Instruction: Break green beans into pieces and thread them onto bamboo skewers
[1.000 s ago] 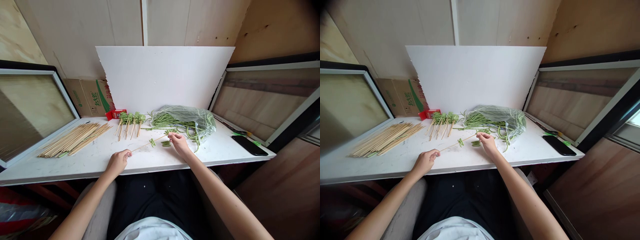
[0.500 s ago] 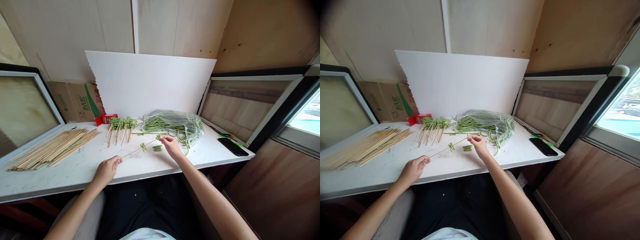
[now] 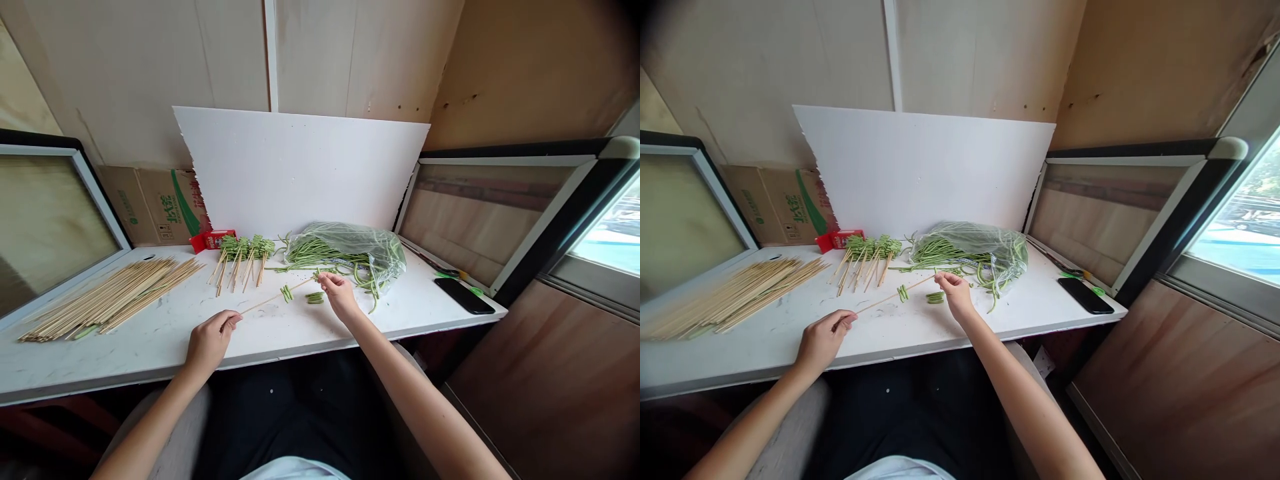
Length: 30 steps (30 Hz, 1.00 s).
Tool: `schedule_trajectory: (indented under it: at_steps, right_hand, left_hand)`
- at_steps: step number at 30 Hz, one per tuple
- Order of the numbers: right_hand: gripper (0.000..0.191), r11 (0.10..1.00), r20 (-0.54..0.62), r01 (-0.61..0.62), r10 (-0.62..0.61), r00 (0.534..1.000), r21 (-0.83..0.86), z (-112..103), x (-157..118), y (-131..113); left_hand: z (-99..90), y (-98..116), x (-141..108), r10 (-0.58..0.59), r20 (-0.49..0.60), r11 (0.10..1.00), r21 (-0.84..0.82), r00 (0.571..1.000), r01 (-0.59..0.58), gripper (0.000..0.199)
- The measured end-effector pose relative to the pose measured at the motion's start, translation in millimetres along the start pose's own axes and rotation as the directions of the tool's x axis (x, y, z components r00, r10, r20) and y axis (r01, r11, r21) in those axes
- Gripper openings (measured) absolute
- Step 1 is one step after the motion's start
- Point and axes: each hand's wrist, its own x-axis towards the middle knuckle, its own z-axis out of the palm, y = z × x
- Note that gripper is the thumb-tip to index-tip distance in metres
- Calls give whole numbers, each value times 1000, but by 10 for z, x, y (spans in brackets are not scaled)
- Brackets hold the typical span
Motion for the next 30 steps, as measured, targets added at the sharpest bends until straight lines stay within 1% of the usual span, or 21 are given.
schedule_trajectory:
  at_steps: [5,9,13,17,21,23,26,30]
  right_hand:
    - [35,1000,5,10,-10,1000,-12,36,-40,-9]
    - [38,999,1,14,-14,1000,-36,62,-54,4]
    - [36,999,13,28,-27,1000,-31,82,-66,6]
    - [36,996,30,49,-47,998,-80,93,-93,-13]
    - [35,991,46,76,-71,996,-107,103,-116,-53]
    - [34,992,51,84,-80,996,-92,105,-116,-73]
    - [33,994,45,84,-81,996,-73,99,-100,-85]
    - [34,993,-15,73,-75,997,-94,78,-69,-49]
  left_hand:
    - [6,-27,-5,37,6,999,25,999,-37,28]
    - [-8,-23,-5,64,34,994,82,997,-66,29]
    - [-12,-30,-3,56,93,990,122,994,-68,26]
    - [-11,-48,12,34,142,990,130,989,-53,24]
    - [-22,-60,30,2,217,990,139,976,-33,26]
    - [-23,-61,32,-3,232,991,133,973,-28,27]
    - [-13,-45,32,15,212,995,91,977,-35,27]
    - [-3,10,39,83,88,996,14,993,-85,25]
